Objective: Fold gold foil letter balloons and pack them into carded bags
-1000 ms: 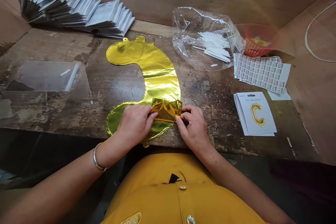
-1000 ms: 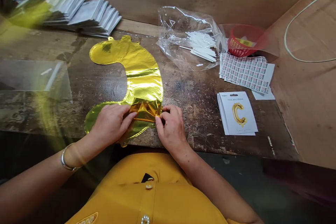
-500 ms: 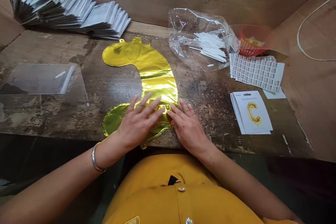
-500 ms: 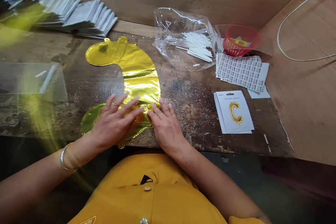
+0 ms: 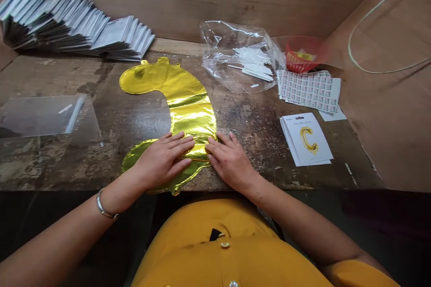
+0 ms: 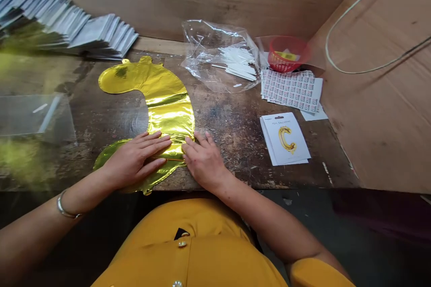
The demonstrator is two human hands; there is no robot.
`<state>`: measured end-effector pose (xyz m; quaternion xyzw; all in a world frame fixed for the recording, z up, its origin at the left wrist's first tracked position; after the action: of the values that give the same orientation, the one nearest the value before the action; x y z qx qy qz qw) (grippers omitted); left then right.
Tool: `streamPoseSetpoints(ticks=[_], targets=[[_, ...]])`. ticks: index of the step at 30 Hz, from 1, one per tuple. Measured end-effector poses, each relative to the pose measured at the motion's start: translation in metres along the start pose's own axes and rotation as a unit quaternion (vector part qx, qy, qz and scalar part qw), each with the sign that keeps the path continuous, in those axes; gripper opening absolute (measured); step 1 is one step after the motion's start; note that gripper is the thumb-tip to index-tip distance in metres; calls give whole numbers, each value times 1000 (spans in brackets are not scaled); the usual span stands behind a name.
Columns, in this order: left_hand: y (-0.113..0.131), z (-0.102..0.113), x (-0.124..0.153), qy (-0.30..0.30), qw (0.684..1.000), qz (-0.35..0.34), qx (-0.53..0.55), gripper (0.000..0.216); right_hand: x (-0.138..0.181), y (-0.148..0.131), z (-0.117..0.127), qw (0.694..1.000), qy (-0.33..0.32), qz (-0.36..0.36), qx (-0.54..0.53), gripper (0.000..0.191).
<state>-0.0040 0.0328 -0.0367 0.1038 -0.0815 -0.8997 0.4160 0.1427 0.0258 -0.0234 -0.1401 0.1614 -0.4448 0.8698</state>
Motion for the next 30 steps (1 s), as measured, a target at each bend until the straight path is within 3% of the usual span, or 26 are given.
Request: streamPoseSetpoints(ticks=[5, 12, 16, 18, 21, 25, 28, 30], targets=[[-4, -1, 0, 5, 1000, -2, 5, 49, -1, -4, 4, 999, -44, 32, -2, 48], [-1, 7, -12, -47, 998, -41, -15, 46, -3, 2, 6, 997, -72, 16, -35, 52], [-11, 11, -13, -27, 999, -11, 19, 39, -6, 11, 7, 997, -35, 4, -70, 37], [-15, 18, -13, -2, 997, 31, 69, 35, -5, 13, 15, 996, -4, 10, -93, 22], [-12, 37, -19, 38, 984, 86, 150, 29, 0, 10, 33, 987, 34, 36, -153, 19], [10, 62, -43, 75, 980, 79, 168, 31, 15, 24, 60, 936, 122, -48, -326, 18], [24, 56, -75, 66, 979, 59, 182, 37, 45, 57, 81, 870, 217, -145, -419, 15], [33, 49, -104, 105, 977, 60, 173, 33, 78, 91, 103, 814, 312, -201, -446, 10]])
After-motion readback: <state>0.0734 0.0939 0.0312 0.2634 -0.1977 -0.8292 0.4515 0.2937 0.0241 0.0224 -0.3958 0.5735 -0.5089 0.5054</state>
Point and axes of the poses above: each hand's wrist, its own x-axis away from the middle knuckle, its own z-axis out of the back of the hand, y = z × x, the point moved 8 cm from there along -x, towards the middle knuckle, and after that the axes turned 4 degrees about -x, right-handed, at the moved point
